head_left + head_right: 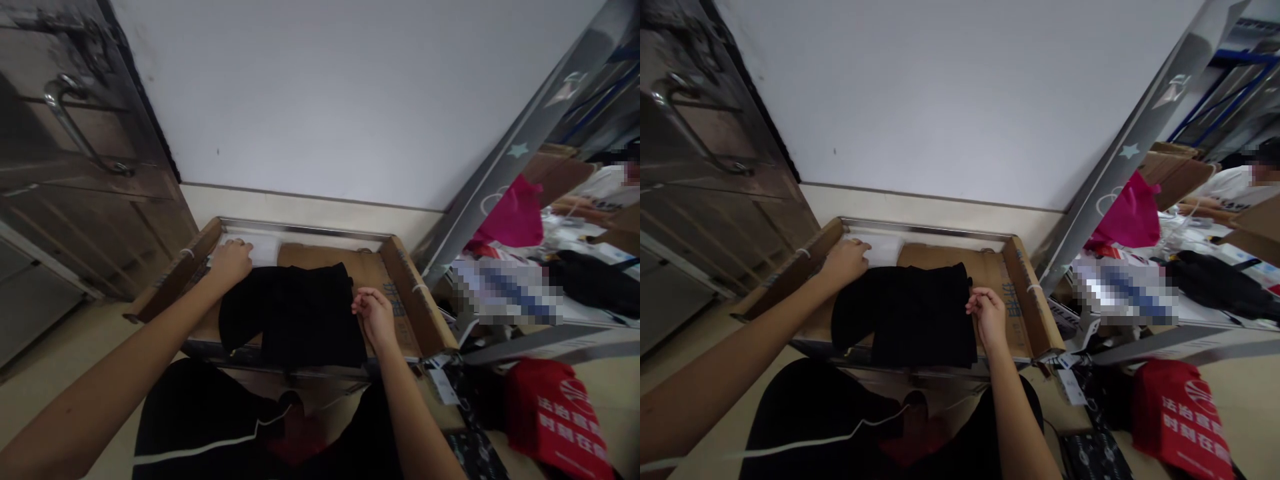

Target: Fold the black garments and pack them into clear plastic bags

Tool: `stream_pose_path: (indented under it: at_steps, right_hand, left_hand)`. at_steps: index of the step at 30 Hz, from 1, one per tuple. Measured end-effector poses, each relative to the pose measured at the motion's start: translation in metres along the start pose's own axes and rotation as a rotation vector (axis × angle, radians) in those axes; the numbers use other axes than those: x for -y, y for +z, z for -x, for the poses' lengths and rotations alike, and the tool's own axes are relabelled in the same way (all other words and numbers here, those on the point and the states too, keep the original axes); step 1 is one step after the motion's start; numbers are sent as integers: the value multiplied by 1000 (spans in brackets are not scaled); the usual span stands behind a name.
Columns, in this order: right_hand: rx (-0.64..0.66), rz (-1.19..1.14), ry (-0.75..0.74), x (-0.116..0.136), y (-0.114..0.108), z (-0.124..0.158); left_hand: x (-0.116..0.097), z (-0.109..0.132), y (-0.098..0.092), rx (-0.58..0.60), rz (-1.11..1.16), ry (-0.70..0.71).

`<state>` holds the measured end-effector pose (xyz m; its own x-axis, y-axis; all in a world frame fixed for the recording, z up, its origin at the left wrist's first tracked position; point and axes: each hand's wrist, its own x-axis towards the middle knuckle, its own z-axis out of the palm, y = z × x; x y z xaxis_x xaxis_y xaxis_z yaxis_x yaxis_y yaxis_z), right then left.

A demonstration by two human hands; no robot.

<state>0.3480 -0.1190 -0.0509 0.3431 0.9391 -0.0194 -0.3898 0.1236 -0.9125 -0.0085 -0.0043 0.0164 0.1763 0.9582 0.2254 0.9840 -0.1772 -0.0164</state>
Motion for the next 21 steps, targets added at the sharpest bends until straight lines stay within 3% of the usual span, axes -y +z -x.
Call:
stream_pose_path:
  at_steps: [4,14,17,21]
  right_hand:
    - [-5,4,1,0,0,1]
    - [4,16,-8,-1,-1,1]
    - [5,11,-11,-1,0,1]
    - [4,12,-4,0,0,1]
  left_hand:
    - [0,10,9,102,-14,41]
    - [40,1,28,114,55,42]
    - [39,3,26,157,10,-11]
    - [21,9,18,114,14,-104]
